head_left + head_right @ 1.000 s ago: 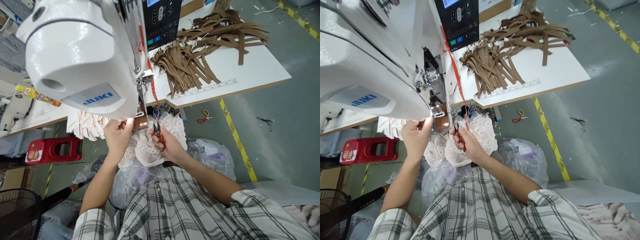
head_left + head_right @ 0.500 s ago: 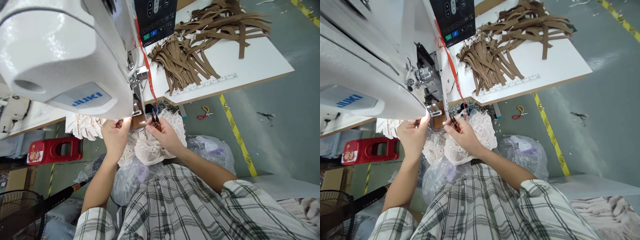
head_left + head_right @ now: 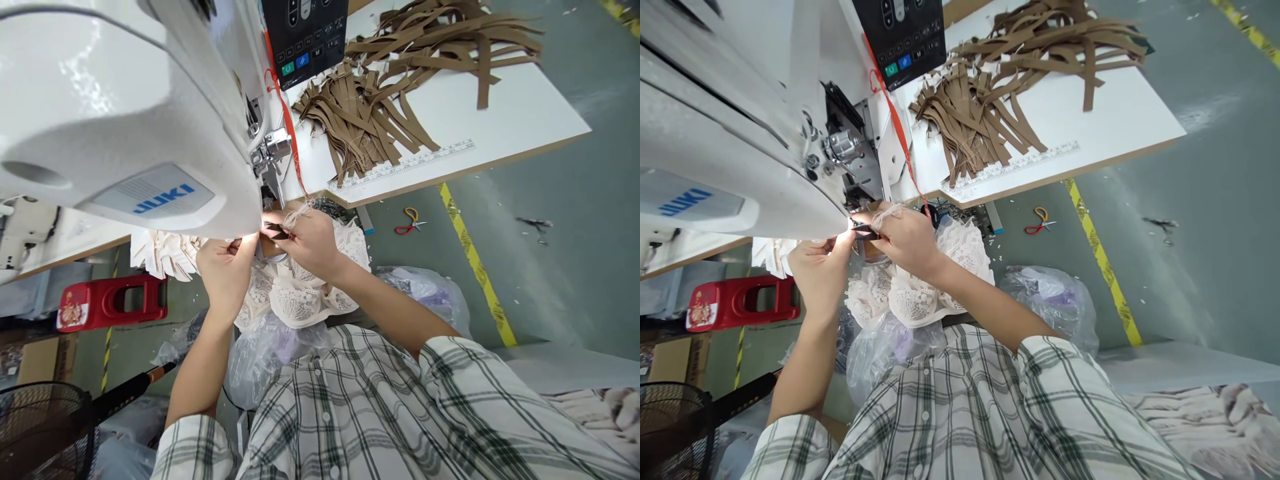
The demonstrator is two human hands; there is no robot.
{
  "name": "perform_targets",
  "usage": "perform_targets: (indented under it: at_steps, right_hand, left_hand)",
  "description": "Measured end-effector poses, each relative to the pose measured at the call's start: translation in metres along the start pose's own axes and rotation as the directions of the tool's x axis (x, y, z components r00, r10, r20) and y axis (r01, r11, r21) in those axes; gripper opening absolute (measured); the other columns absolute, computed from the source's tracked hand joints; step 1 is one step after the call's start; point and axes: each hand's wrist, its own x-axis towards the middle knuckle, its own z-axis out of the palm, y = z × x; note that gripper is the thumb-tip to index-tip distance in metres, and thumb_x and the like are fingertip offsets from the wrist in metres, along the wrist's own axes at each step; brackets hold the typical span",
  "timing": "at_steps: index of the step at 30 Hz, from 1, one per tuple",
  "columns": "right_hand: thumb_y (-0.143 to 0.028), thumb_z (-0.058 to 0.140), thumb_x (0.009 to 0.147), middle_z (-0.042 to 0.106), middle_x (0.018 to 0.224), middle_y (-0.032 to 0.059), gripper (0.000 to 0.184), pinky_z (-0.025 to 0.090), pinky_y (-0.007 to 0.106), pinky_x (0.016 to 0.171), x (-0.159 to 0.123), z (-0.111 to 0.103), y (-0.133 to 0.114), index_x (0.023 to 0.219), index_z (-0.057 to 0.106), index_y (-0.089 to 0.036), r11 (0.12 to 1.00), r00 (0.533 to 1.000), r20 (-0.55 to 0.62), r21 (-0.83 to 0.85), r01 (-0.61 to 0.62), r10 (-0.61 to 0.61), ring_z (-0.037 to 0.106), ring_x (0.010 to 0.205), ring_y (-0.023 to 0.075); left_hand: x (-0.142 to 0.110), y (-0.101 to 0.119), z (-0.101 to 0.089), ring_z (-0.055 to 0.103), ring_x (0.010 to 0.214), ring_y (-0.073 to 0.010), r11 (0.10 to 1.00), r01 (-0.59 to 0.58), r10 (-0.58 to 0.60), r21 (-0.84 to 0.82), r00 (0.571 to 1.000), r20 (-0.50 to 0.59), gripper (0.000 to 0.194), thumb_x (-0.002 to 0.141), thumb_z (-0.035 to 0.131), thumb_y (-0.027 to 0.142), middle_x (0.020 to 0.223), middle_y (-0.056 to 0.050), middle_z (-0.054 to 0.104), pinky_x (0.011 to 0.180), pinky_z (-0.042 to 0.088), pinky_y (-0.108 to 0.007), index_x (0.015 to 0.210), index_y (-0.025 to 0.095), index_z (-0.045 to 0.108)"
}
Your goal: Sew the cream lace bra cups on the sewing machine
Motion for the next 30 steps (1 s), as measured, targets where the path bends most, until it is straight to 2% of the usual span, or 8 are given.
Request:
perform_targets:
  at_steps: [7, 14, 17, 19, 21, 23, 27, 30]
  right_hand:
    - [-0.025, 0.047, 0.100, 0.067, 0.079, 0.0051, 0.028, 0.042, 0.030, 0.075, -0.001, 0.000, 0.008, 0.098, 0.074, -0.023, 0.985, 0.990, -0.044, -0.116, 0.125, -0.131, 0.060, 0.079, 0.0199]
    - [-0.036, 0.052, 0.096, 0.063, 0.080, 0.0060, 0.024, 0.040, 0.032, 0.076, 0.005, -0.001, 0.003, 0.096, 0.071, -0.021, 0.997, 0.998, 0.026, -0.043, 0.060, -0.059, 0.058, 0.081, 0.0211]
    - [-0.030, 0.059, 0.088, 0.060, 0.075, 0.0031, 0.013, 0.039, 0.031, 0.072, -0.004, -0.014, -0.004, 0.088, 0.067, -0.020, 0.987, 0.992, 0.119, 0.151, -0.057, 0.039, 0.054, 0.074, 0.0186]
    - [-0.022, 0.056, 0.086, 0.053, 0.067, -0.0005, 0.010, 0.036, 0.029, 0.064, -0.019, -0.032, -0.008, 0.077, 0.061, -0.020, 0.917, 0.947, 0.301, 0.334, -0.218, 0.115, 0.047, 0.064, 0.0148]
    - [-0.021, 0.054, 0.086, 0.045, 0.062, -0.0028, 0.016, 0.030, 0.028, 0.057, -0.039, -0.056, -0.009, 0.070, 0.056, -0.020, 0.759, 0.822, 0.556, 0.481, -0.439, 0.123, 0.039, 0.057, 0.0120]
    - [-0.025, 0.059, 0.084, 0.041, 0.060, -0.0035, 0.018, 0.026, 0.028, 0.053, -0.058, -0.079, -0.003, 0.068, 0.054, -0.020, 0.558, 0.691, 0.716, 0.534, -0.635, 0.102, 0.035, 0.055, 0.0107]
    - [-0.038, 0.063, 0.088, 0.027, 0.054, -0.0084, 0.033, 0.015, 0.028, 0.048, -0.071, -0.098, 0.020, 0.067, 0.043, -0.023, 0.310, 0.705, 0.616, 0.634, -0.709, 0.351, 0.020, 0.048, 0.0071]
    - [-0.053, 0.065, 0.089, 0.030, 0.059, -0.0089, 0.036, 0.012, 0.026, 0.046, -0.066, -0.083, 0.022, 0.080, 0.049, -0.022, 0.212, 0.687, 0.482, 0.713, -0.668, 0.544, 0.017, 0.048, 0.0065]
  left_hand:
    - [0.001, -0.008, -0.002, 0.053, 0.057, -0.0131, 0.994, -0.057, 0.058, 0.095, 0.998, -0.003, 0.033, 0.083, 0.072, 0.041, 0.053, 0.002, 0.057, 0.058, 0.039, -0.026, 0.061, 0.017, 0.067]
    - [-0.005, -0.018, -0.001, 0.062, 0.060, -0.0153, 0.958, -0.199, 0.218, 0.205, 0.973, -0.075, 0.027, 0.087, 0.069, 0.041, 0.058, 0.000, 0.066, 0.059, 0.043, -0.026, 0.074, 0.019, 0.075]
    - [-0.015, -0.027, -0.006, 0.068, 0.065, -0.0151, 0.822, -0.480, 0.516, 0.307, 0.856, -0.044, 0.018, 0.088, 0.069, 0.034, 0.070, -0.002, 0.074, 0.061, 0.046, -0.024, 0.097, 0.020, 0.076]
    - [-0.019, -0.030, -0.007, 0.070, 0.067, -0.0138, 0.658, -0.698, 0.698, 0.284, 0.706, 0.118, 0.019, 0.088, 0.069, 0.027, 0.091, -0.007, 0.079, 0.059, 0.046, -0.022, 0.105, 0.022, 0.074]
    - [-0.019, -0.031, -0.007, 0.071, 0.068, -0.0129, 0.525, -0.835, 0.791, 0.167, 0.551, 0.267, 0.019, 0.088, 0.067, 0.023, 0.108, -0.009, 0.078, 0.057, 0.046, -0.022, 0.107, 0.025, 0.073]
    - [-0.013, -0.031, -0.005, 0.071, 0.068, -0.0132, 0.483, -0.873, 0.822, 0.066, 0.478, 0.308, 0.018, 0.089, 0.067, 0.024, 0.105, -0.006, 0.079, 0.056, 0.047, -0.023, 0.105, 0.027, 0.073]
    - [0.000, -0.029, -0.002, 0.071, 0.067, -0.0145, 0.529, -0.845, 0.814, 0.071, 0.530, 0.237, 0.008, 0.089, 0.069, 0.027, 0.079, -0.002, 0.077, 0.060, 0.050, -0.023, 0.095, 0.027, 0.073]
    - [-0.002, -0.024, 0.002, 0.064, 0.062, -0.0119, 0.701, -0.703, 0.701, 0.123, 0.710, 0.067, 0.005, 0.091, 0.065, 0.023, 0.069, -0.001, 0.070, 0.059, 0.049, -0.022, 0.088, 0.022, 0.070]
